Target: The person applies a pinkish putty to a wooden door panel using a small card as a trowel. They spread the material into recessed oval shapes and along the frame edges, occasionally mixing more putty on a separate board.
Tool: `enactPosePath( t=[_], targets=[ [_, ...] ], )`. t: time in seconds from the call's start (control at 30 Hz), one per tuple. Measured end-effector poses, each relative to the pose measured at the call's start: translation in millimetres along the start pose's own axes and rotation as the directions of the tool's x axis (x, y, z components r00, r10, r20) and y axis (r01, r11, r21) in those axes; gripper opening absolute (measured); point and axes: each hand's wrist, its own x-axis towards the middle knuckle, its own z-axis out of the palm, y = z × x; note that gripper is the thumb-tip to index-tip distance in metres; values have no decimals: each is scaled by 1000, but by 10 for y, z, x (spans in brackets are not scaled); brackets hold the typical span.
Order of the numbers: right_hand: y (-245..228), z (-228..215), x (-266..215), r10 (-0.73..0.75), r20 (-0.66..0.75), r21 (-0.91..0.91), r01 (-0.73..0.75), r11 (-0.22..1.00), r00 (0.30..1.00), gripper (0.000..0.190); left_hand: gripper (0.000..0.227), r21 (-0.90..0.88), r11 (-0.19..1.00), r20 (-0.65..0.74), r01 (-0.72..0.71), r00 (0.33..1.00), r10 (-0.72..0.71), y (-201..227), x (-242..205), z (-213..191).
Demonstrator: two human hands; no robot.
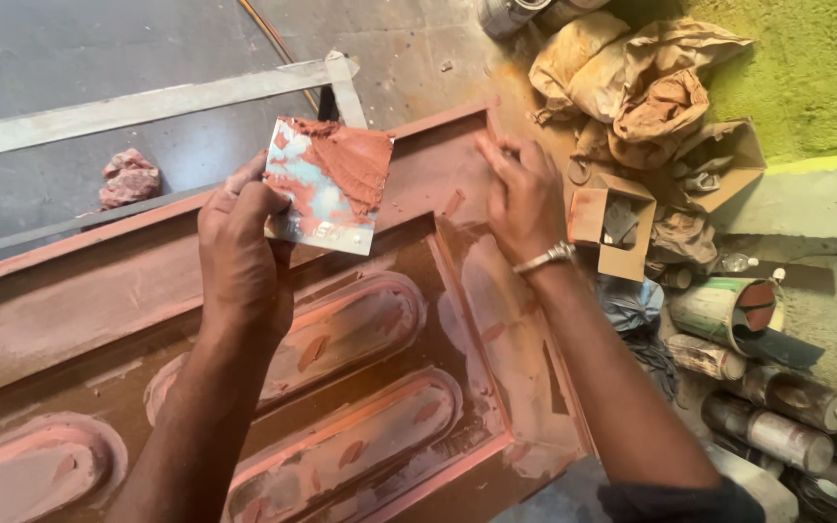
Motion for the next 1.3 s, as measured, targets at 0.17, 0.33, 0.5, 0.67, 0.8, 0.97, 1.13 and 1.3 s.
enactPosePath(
  t=[0.17,0.33,0.5,0.67,0.8,0.97,1.13,1.3],
  targets=[
    [-181,254,90,18,-23,-297,-24,955,1000,40,47,22,999,-52,36,998,-34,-27,-18,-116],
    [-152,109,47,2,71,-245,15,969,997,52,45,-9,999,-32,36,999,-36,-65,-56,-128],
    [22,197,99,28,101,-233,-4,973,994,46,48,-18,997,-35,77,996,-78,-163,-121,-165],
    [224,111,137,82,54,-231,-67,971,995,13,46,31,995,-18,91,996,-91,-145,-183,-244],
    [281,167,123,79,55,-274,-61,960,995,19,45,24,993,-9,119,993,-119,-206,-202,-323],
    [151,293,-95,-18,39,-414,32,909,999,50,41,79,991,39,108,993,-111,-348,-242,-362],
    [69,-159,-85,21,156,-334,32,942,988,34,33,207,967,107,146,979,-171,-421,-304,-307],
    [-434,-561,-233,-275,181,150,250,956,944,25,32,207,952,209,225,940,-268,-576,-307,-310]
  ],
)
